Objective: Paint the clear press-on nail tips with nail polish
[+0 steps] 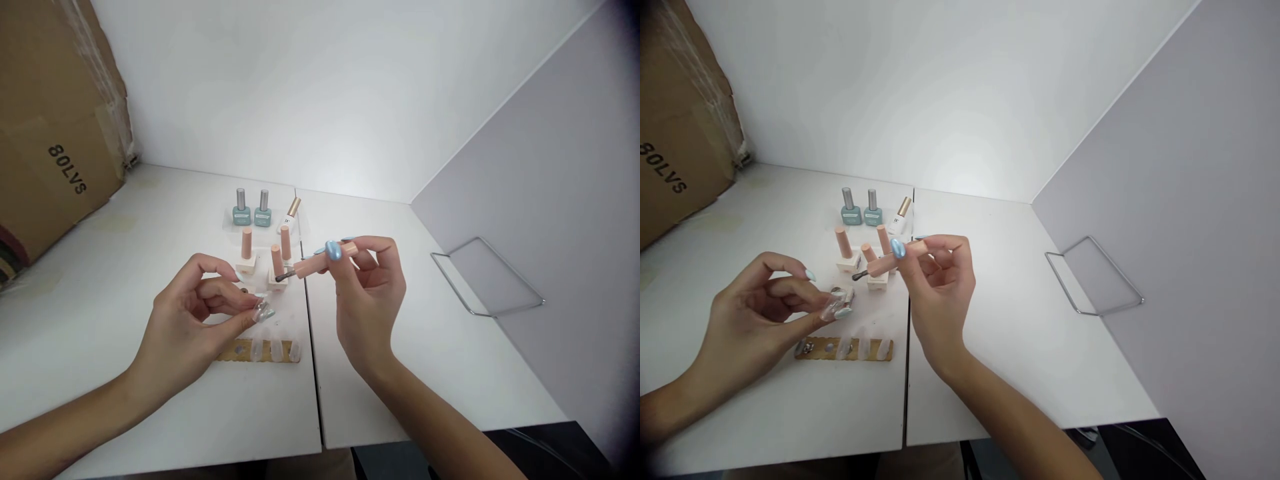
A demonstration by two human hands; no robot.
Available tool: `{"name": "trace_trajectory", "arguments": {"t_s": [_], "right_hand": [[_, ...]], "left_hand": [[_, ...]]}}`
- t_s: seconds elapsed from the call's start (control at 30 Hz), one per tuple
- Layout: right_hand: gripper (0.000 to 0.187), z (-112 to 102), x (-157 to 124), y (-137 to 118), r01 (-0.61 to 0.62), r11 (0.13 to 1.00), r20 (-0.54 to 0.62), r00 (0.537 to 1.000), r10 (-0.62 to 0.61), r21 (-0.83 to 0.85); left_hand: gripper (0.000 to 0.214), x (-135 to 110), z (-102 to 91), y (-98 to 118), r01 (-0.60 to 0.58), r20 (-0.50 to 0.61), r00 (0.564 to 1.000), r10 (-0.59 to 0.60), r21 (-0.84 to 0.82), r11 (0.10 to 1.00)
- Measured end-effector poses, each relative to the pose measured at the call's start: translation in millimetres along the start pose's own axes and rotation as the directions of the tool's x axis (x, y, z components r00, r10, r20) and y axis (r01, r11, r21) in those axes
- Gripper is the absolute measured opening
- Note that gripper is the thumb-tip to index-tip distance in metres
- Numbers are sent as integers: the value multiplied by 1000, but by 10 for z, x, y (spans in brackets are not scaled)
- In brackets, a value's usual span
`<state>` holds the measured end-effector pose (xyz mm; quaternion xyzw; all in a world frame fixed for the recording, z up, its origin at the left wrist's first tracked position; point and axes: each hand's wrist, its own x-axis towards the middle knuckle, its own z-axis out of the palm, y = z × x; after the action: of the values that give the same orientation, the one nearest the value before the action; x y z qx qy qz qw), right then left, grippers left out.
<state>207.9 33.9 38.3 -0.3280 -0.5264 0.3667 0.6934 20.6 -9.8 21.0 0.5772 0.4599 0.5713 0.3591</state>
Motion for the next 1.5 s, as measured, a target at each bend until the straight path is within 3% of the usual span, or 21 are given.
{"name": "trace_trajectory", "arguments": {"t_s": [0.1,0.23,0.33,0.57,0.8,1.13,1.3,1.5], "right_hand": [[26,-7,0,3,59,998,5,998,-59,-11],[26,25,-35,-29,185,981,117,975,-191,60],[27,41,-43,-53,139,989,137,980,-146,60],[31,-1,21,-29,-11,1000,21,1000,11,-14],[28,18,-25,-50,136,989,164,976,-144,59],[25,-21,8,2,35,999,10,999,-35,4],[24,-12,-31,-7,86,996,94,992,-87,16],[27,23,-26,-49,-37,999,61,998,35,27]], "left_hand": [[37,-1,-6,26,20,-7,1000,-20,5,1000],[36,13,-3,79,20,-6,1000,-20,-16,1000],[35,15,7,83,19,-3,1000,-19,-5,1000],[37,-14,-3,9,12,-13,1000,-12,13,1000],[36,23,8,68,49,-15,999,-49,-9,999],[41,-2,2,71,167,-4,986,-168,-61,984],[44,13,-17,77,228,30,974,-227,-55,972],[49,20,3,71,284,56,958,-280,-79,955]]}}
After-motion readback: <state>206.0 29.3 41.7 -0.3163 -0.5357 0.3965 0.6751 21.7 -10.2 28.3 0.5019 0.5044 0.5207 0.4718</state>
